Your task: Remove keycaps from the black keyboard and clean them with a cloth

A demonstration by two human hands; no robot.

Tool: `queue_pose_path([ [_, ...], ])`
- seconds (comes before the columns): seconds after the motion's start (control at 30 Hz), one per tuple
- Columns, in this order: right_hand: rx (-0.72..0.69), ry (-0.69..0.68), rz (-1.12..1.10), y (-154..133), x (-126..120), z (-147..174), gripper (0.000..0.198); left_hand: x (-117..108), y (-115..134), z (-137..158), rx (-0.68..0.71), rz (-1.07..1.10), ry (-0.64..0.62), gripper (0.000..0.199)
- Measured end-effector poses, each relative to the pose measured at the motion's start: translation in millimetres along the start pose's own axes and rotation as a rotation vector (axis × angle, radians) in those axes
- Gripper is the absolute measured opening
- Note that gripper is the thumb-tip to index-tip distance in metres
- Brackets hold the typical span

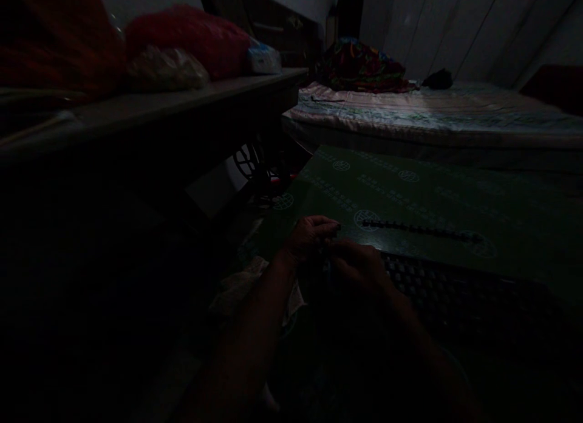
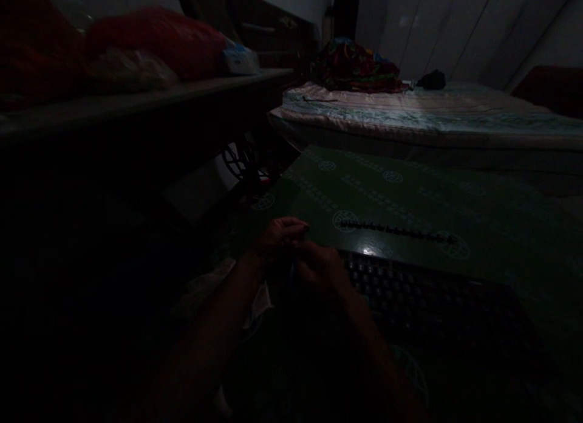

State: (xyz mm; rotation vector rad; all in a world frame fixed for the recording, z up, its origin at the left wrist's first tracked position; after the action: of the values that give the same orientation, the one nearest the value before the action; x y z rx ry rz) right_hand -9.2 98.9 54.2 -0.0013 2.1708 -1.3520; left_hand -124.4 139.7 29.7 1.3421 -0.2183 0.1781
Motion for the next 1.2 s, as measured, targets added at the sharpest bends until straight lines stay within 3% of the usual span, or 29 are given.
queue_pose_path([
  [0.3, -0.034, -0.47, 0.438, -22.8, 37.1, 6.9, 0.014, -1.0, -2.6, -2.4, 0.0, -0.005, -0.015, 0.029],
  [0.43, -0.086, -0.54, 0.451, -31.7, 41.0, 17.0, 0.009, -1.2, -3.9, -0.8, -0.038, -0.065, -0.024, 0.028],
  [0.67, -0.055, -0.382, 0.292, -32.5, 6.5, 18.0, 0.018, -0.6, -7.5, 1.2, -0.084, -0.108, -0.063, 0.023],
  [0.9, -0.003, 0.053, 0.234, -2.4, -43.5, -3.5, 0.02, 1.4, -10.5, 1.2, -0.104, -0.073, -0.079, 0.021],
  [1.2, -0.016, 0.063, 0.167, 4.7, -43.4, -19.9, 0.019, 7.7, -13.6, 1.7, -0.141, -0.042, -0.107, 0.023],
])
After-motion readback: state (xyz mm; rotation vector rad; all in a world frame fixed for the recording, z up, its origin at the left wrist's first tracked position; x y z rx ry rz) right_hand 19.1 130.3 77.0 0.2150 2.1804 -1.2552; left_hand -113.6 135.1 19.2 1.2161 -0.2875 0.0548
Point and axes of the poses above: each hand's wrist, its own z-axis away from the middle knuckle, its own x-axis out of the palm, y = z × x, the point moved 7 cm from there along -z, towards the middle knuckle, and after that the axes turned 1 degree about -y, right-handed, at the moved point
